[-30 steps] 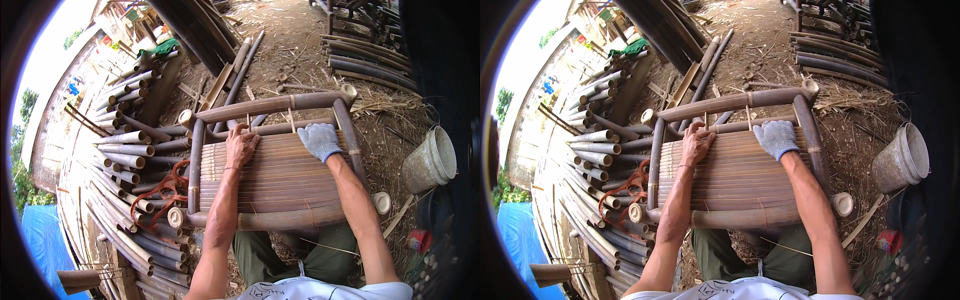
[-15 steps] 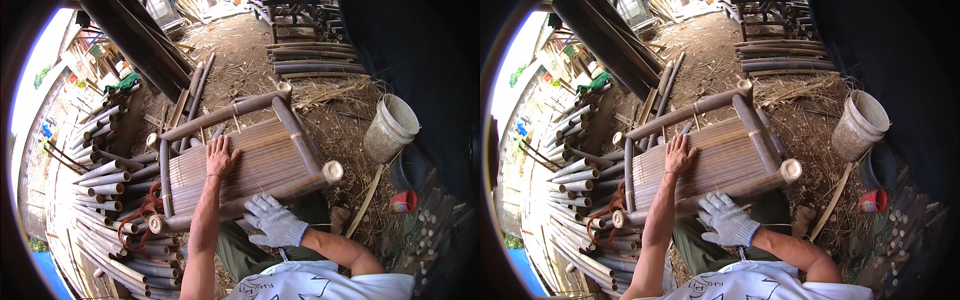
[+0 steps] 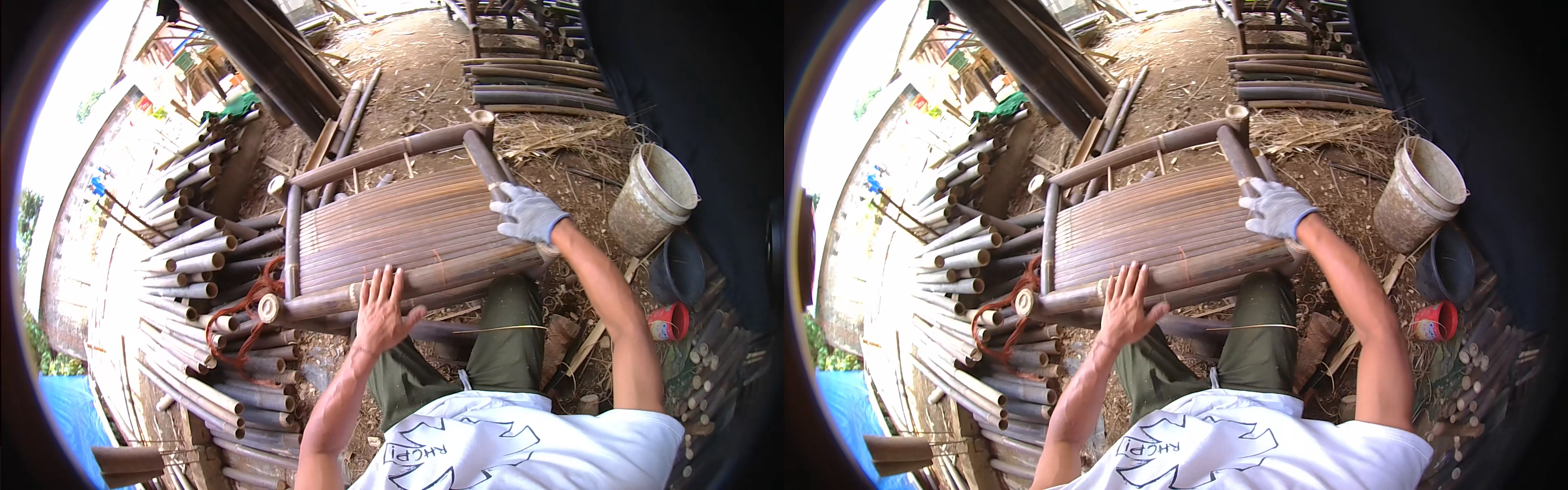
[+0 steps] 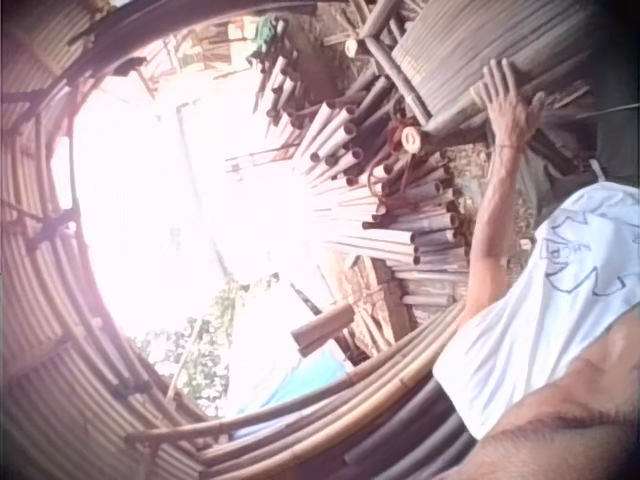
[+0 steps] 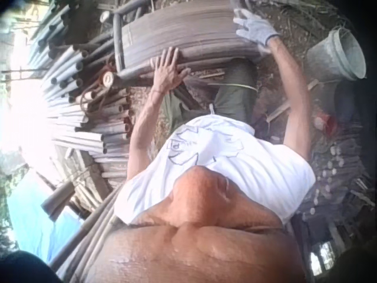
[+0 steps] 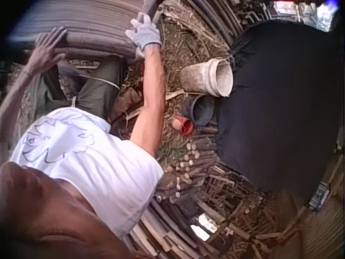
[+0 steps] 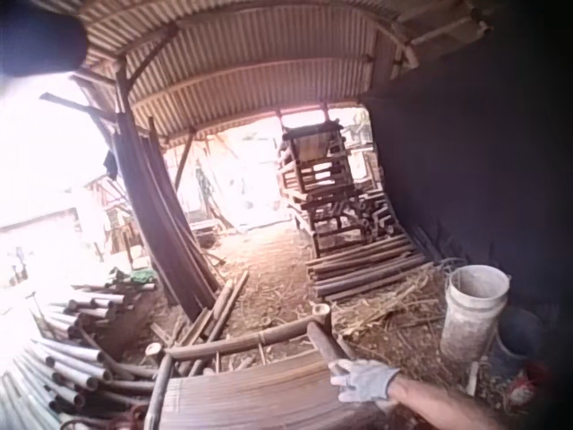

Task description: The person uses a large knife to shave thin strips of bamboo, repeatedly running the blade along the length of the strips and testing the fit of bamboo components in a furniture frame.

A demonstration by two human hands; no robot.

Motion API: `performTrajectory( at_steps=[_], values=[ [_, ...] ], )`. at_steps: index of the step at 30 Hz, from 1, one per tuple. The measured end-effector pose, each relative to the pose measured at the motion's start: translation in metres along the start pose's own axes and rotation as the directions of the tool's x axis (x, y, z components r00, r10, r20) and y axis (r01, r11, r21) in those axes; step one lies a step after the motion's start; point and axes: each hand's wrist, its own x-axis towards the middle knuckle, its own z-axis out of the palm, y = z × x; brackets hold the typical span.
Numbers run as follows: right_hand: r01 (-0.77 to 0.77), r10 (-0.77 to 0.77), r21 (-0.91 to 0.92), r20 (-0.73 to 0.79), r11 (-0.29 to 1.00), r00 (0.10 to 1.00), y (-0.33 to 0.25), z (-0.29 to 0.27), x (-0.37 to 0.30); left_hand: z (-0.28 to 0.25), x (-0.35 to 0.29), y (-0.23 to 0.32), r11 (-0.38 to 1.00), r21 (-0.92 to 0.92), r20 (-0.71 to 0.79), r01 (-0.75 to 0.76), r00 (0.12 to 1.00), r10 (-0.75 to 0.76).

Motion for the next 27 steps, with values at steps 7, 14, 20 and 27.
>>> performTrajectory(
  at_steps=[7, 14, 20, 27],
  values=[
    [-0.519, 0.518, -0.013, 0.090, 0.855, 0.851, 0.132, 0.007, -0.094, -0.071, -0.113, -0.013, 0.901, -0.285, 0.508, 0.326, 0.849, -0.147],
    [-0.973, 0.967, 0.063, 0.115, 0.222, 0.228, 0.067, 0.168, -0.319, -0.028, 0.010, 0.020, 0.956, -0.292, -0.359, -0.041, 0.931, -0.070],
    [-0.996, 0.906, 0.030, 0.418, -0.085, -0.065, -0.057, 0.297, -0.462, 0.041, 0.038, 0.115, 0.985, -0.110, -0.193, -0.134, 0.975, 0.111],
    [-0.968, 0.795, 0.247, 0.596, -0.046, 0.114, -0.099, 0.302, -0.451, 0.031, 0.007, 0.118, 0.972, -0.217, -0.171, -0.091, 0.984, 0.054]
  ],
)
